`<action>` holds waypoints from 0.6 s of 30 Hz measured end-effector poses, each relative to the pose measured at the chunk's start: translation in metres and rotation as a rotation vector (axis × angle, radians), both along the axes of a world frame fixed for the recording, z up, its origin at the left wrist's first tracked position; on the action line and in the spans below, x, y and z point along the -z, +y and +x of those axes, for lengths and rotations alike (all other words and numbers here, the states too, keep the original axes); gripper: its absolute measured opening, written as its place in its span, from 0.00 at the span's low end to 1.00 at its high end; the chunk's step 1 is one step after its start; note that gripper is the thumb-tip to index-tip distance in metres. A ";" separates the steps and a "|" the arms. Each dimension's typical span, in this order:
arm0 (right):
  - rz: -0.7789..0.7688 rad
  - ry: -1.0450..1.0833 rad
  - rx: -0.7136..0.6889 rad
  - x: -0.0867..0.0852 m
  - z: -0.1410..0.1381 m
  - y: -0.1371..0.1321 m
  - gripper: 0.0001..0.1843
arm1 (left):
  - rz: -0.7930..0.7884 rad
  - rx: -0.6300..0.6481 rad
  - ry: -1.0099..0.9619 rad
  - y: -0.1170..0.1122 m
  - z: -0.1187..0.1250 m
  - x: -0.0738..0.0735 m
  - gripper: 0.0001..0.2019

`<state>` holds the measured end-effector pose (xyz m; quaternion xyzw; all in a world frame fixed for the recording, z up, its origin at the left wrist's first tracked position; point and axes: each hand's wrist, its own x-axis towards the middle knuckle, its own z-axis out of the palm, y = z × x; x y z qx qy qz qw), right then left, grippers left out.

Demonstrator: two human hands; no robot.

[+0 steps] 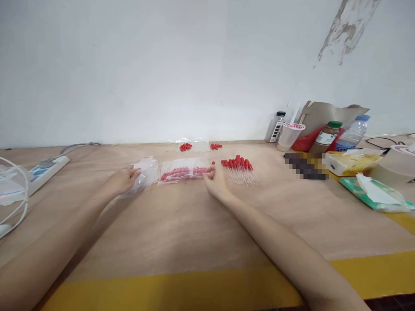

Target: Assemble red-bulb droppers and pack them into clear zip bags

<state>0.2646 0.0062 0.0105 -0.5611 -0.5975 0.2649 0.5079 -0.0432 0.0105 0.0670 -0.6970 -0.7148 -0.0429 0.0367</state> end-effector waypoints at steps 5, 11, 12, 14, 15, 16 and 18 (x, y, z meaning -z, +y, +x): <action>-0.095 -0.345 0.154 -0.008 0.044 0.022 0.03 | 0.066 0.708 -0.194 -0.041 0.060 -0.015 0.21; -0.274 -0.460 0.208 -0.016 0.025 0.049 0.24 | 0.022 1.001 -0.181 -0.072 0.113 0.031 0.20; -0.306 -0.476 0.205 -0.017 0.021 0.052 0.27 | 0.027 0.966 -0.209 -0.072 0.114 0.035 0.20; -0.355 -0.496 0.205 -0.017 0.015 0.055 0.27 | 0.027 0.888 -0.294 -0.073 0.110 0.036 0.19; -0.369 -0.501 0.206 -0.018 0.013 0.056 0.26 | 0.008 0.868 -0.333 -0.074 0.107 0.035 0.18; -0.379 -0.504 0.206 -0.019 0.012 0.057 0.25 | -0.021 0.864 -0.359 -0.076 0.105 0.033 0.18; -0.379 -0.509 0.202 -0.022 0.012 0.056 0.22 | -0.081 0.890 -0.363 -0.081 0.100 0.031 0.17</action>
